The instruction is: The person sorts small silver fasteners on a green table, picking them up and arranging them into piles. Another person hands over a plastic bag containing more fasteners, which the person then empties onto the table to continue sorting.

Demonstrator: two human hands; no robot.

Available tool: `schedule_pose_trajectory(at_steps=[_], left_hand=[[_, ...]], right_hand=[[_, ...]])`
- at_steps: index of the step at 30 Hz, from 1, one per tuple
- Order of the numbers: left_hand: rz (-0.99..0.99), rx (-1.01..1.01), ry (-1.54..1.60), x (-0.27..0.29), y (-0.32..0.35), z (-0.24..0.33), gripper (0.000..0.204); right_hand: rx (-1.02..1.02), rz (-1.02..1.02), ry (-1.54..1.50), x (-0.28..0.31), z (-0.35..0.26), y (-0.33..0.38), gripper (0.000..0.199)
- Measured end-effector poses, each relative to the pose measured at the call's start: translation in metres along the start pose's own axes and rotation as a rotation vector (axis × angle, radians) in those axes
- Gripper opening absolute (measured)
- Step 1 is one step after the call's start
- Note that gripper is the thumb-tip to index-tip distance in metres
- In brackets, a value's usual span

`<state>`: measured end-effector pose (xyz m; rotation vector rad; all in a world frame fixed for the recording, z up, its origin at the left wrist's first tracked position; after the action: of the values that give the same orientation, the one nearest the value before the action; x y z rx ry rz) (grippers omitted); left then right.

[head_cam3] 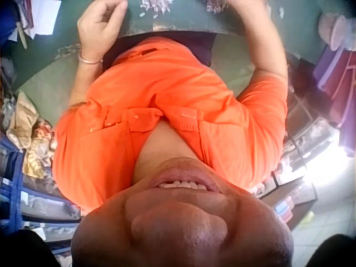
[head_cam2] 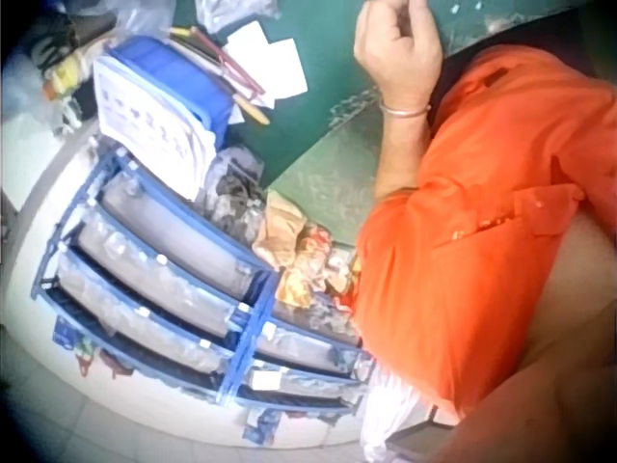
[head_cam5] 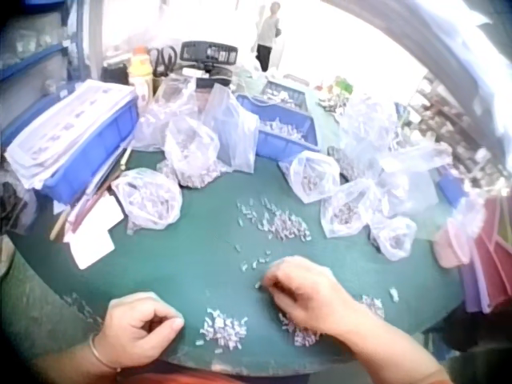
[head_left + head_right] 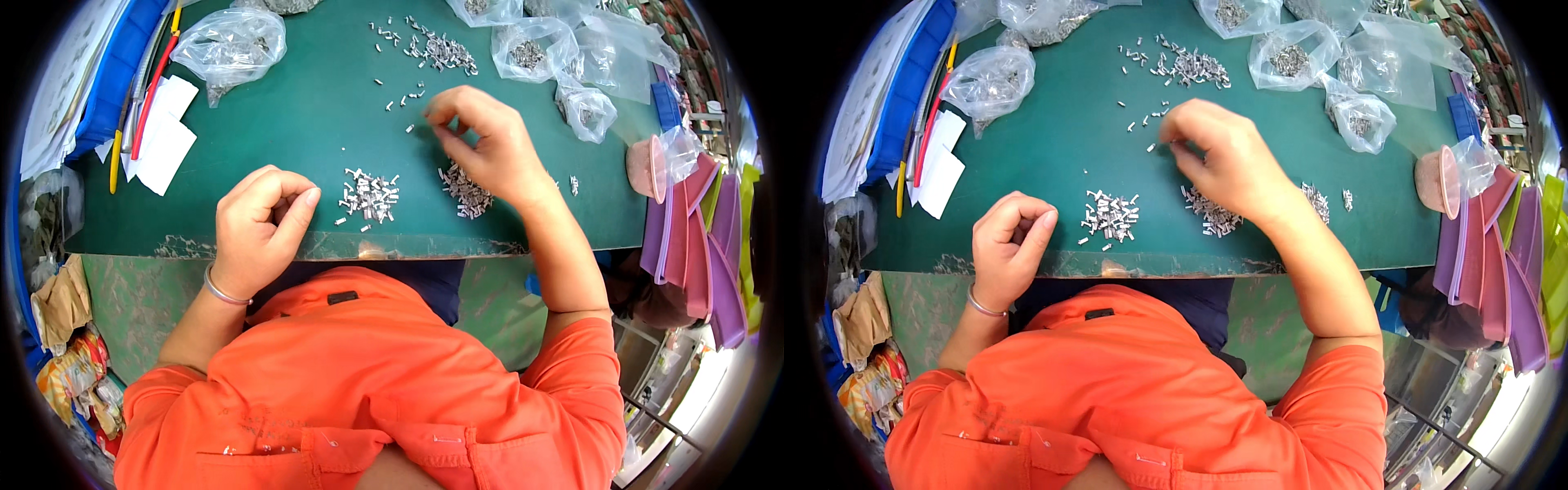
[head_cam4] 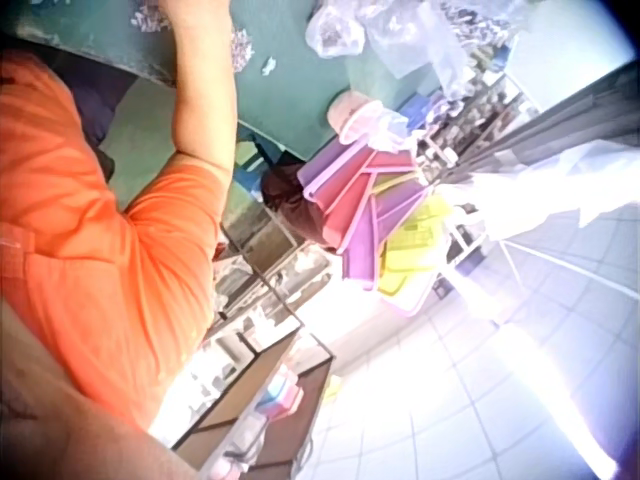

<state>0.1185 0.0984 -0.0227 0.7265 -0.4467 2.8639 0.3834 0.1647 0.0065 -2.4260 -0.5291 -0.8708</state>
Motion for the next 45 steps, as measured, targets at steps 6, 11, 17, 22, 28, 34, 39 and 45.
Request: schedule_pose_trajectory(at_steps=[6,11,17,22,28,34,39,45], left_hand=[[-0.002,-0.006,0.02,0.0,0.0,-0.001,0.005],[0.036,-0.005,0.026,-0.001,-0.001,0.0,0.005],[-0.022,-0.003,0.024,0.001,-0.001,-0.001,0.005],[-0.005,-0.013,0.033,0.002,-0.002,0.0,0.005],[0.0,-0.016,0.035,0.001,-0.001,0.0,0.005],[0.001,-0.019,0.049,0.001,-0.001,0.0,0.005],[0.004,-0.021,0.049,0.001,-0.001,0.001,0.004],[-0.009,-0.023,0.047,0.001,-0.001,-0.001,0.004]], right_hand=[[0.047,-0.118,0.179,-0.007,0.002,-0.003,0.014],[-0.188,-0.332,0.052,0.03,-0.003,0.002,0.012],[-0.13,-0.219,0.115,0.018,-0.004,-0.015,0.017],[0.008,-0.074,0.128,-0.003,0.015,-0.023,0.021],[-0.168,0.069,0.109,0.008,0.017,-0.023,0.02],[-0.133,0.019,0.156,-0.002,0.028,-0.027,0.018],[-0.17,0.033,0.102,0.002,0.02,-0.028,0.019],[-0.018,-0.118,0.07,-0.003,0.013,-0.025,0.017]])
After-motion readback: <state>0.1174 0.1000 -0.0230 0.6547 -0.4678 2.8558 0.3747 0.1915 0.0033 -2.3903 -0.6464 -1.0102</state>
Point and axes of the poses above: each hand's wrist, its own y-axis away from the middle knuckle, its own x-axis out of the back of the hand, z = x × y, the point moved 2 cm from there along -y, towards the middle knuckle, and after that the axes turned 5 degrees about -y, right-handed, at the moved point
